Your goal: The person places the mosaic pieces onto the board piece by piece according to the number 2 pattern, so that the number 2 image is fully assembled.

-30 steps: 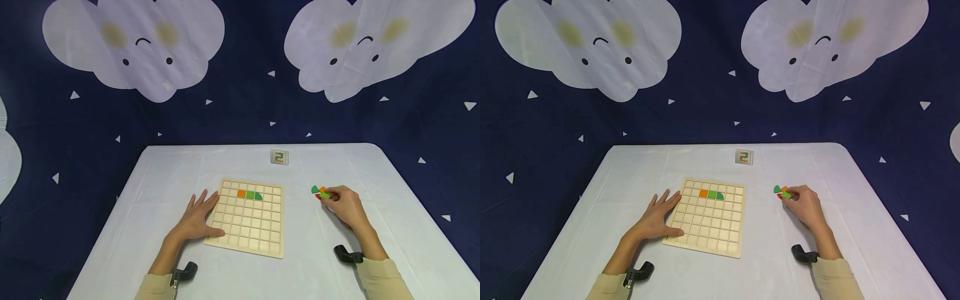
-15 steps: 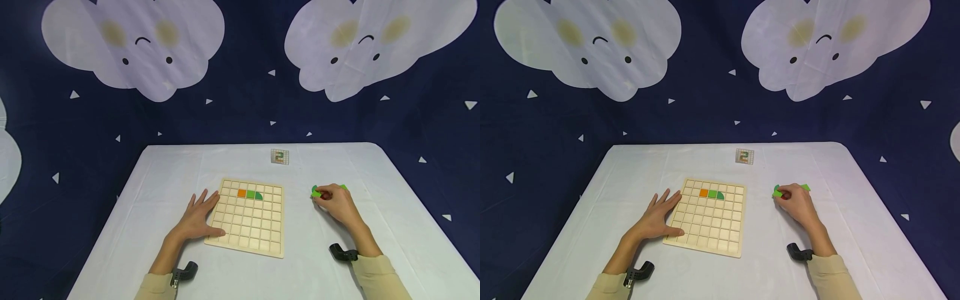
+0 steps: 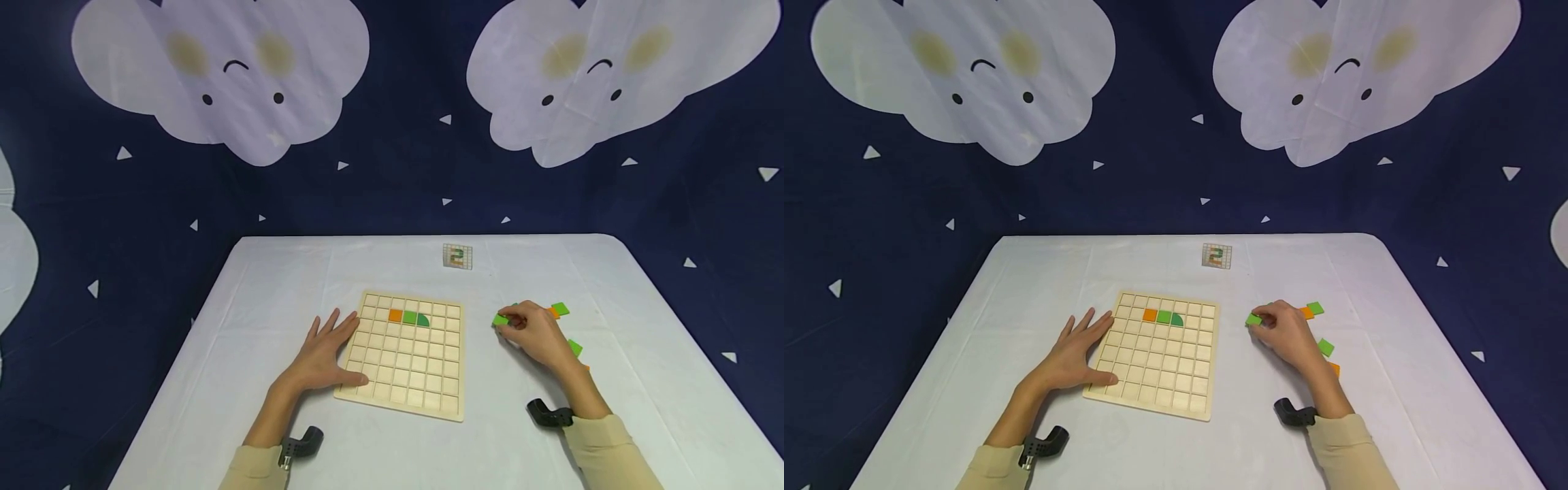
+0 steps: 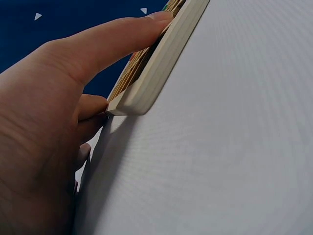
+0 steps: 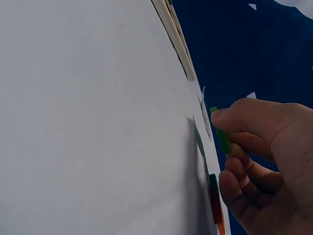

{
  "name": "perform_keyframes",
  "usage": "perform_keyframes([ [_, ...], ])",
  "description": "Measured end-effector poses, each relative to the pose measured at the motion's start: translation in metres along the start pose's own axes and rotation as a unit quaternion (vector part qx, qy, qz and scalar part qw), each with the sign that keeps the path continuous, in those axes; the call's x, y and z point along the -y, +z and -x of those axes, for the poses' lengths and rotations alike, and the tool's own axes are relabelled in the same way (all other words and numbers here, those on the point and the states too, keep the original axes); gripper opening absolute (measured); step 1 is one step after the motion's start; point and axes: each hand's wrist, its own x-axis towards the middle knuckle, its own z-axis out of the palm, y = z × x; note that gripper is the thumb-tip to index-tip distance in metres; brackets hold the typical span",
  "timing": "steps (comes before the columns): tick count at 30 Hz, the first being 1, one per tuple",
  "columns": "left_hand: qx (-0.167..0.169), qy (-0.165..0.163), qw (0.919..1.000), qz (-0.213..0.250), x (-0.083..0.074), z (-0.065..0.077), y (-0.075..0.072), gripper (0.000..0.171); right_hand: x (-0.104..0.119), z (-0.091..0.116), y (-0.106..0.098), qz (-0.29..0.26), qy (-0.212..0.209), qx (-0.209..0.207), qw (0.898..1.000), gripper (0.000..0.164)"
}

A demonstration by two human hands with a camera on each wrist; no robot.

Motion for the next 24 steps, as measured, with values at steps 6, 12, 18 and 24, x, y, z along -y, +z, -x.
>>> perform_keyframes([
  [6,-0.001,0.006,1.0,-0.001,0.001,-0.001,0.001,0.12,0.007,-0.003,0.004,-0.002,-0.001,0.003,1.0,0.026],
  [12,0.0,0.004,1.0,0.002,0.0,0.0,-0.001,0.121,0.014,-0.007,0.011,0.001,-0.016,0.008,1.0,0.026],
  [18,0.0,0.005,1.0,0.003,-0.002,-0.001,-0.002,0.119,0.021,-0.009,0.015,-0.004,-0.027,0.012,1.0,0.025],
  [24,-0.003,0.005,1.0,0.006,-0.001,-0.001,-0.001,0.12,0.027,-0.011,0.02,-0.01,-0.036,0.028,0.999,0.025],
])
